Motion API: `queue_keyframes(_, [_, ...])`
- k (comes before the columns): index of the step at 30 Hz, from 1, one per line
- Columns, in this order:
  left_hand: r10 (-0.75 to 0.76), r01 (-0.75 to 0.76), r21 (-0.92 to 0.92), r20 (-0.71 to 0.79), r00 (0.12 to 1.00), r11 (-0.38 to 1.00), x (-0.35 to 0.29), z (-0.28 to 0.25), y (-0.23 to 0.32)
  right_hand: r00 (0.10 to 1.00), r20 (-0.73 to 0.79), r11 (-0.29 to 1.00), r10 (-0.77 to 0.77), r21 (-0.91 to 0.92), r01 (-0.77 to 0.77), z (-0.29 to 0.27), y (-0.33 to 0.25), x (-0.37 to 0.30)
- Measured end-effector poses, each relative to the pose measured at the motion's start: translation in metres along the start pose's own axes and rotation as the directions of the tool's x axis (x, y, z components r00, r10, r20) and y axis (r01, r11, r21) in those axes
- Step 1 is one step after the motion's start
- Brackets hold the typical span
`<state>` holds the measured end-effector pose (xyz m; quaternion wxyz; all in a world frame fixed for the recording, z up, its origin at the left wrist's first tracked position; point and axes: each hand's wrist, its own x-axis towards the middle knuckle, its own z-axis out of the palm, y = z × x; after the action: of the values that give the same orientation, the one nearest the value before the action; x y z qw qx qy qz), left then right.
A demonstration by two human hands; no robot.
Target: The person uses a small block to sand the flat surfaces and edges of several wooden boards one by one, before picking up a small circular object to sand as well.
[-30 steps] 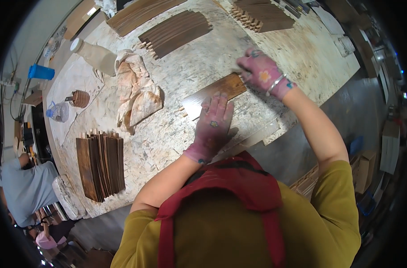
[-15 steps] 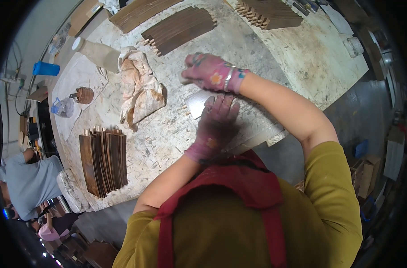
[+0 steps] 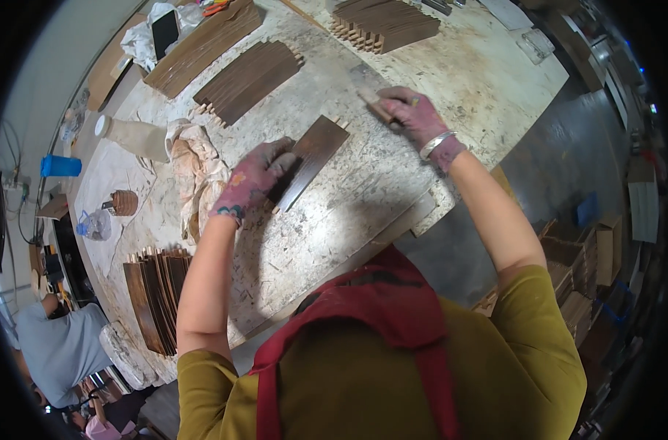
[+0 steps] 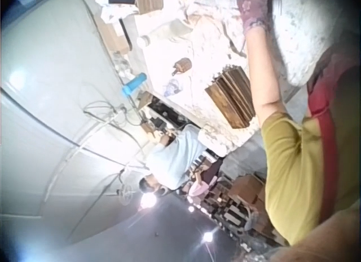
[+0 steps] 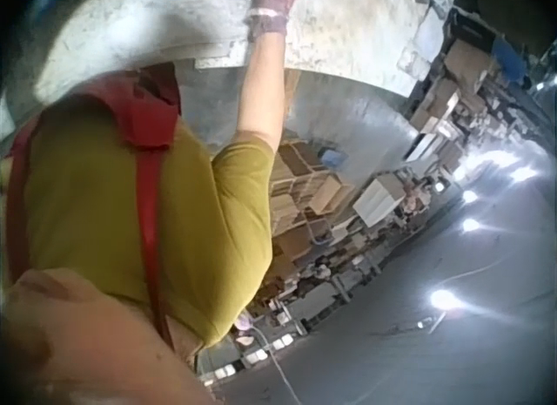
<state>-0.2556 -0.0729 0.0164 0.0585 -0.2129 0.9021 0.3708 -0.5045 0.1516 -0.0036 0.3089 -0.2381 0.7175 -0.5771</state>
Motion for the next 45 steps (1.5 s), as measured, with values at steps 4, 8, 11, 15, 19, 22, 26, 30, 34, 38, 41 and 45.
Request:
queue_keyframes(4, [0.071,-0.061,0.160,-0.053,0.996,0.985,-0.006,0.030,-0.016,0.994,0.096,0.973,-0.056,-0.217,0.076,0.043,0.008,0.018])
queue_keyframes(8, [0.189,-0.167,0.178,-0.113,0.976,0.970,-0.001,0.038,-0.021,0.978,0.145,0.891,-0.148,-0.410,0.195,0.071,0.018,0.038])
queue_keyframes(11, [0.177,-0.153,0.191,-0.114,0.978,0.970,-0.005,0.037,-0.019,0.969,0.183,0.842,-0.165,-0.486,0.235,0.072,0.014,0.034])
queue_keyframes(15, [0.088,-0.074,0.180,-0.072,0.994,0.981,-0.003,0.031,-0.012,0.947,0.264,0.771,-0.185,-0.558,0.306,0.032,0.015,-0.011])
queue_keyframes(19, [0.137,-0.138,0.037,0.044,0.990,0.990,0.012,0.016,-0.029,0.863,0.422,0.684,-0.277,-0.545,0.485,0.037,-0.011,-0.069])
queue_keyframes(22, [0.172,-0.181,0.088,0.095,0.980,0.980,0.028,0.012,-0.040,0.708,0.520,0.448,-0.479,-0.548,0.706,0.082,0.000,-0.081])
queue_keyframes(26, [0.112,-0.124,0.061,0.176,0.978,0.990,0.031,0.004,-0.035,0.613,0.691,0.552,-0.383,-0.361,0.752,0.136,0.008,-0.076])
queue_keyframes(30, [0.061,-0.071,0.052,0.169,0.984,0.996,0.027,0.004,-0.032,0.628,0.712,0.603,-0.313,-0.362,0.711,0.132,0.009,-0.059])
queue_keyframes(34, [0.096,-0.106,0.048,0.167,0.981,0.993,0.028,0.006,-0.035,0.806,0.528,0.519,-0.268,-0.625,0.583,0.083,0.014,-0.037])
queue_keyframes(38, [0.142,-0.152,0.050,0.167,0.976,0.987,0.032,0.008,-0.038,0.827,0.331,0.384,-0.455,-0.764,0.518,0.015,0.023,-0.015])
queue_keyframes(41, [0.153,-0.164,0.060,0.154,0.976,0.985,0.031,0.010,-0.042,0.867,0.217,0.496,-0.448,-0.746,0.443,0.003,0.018,-0.015])
queue_keyframes(45, [0.200,-0.216,0.102,0.144,0.969,0.971,0.028,0.007,-0.040,0.861,0.156,0.664,-0.484,-0.575,0.478,0.011,0.006,-0.018])
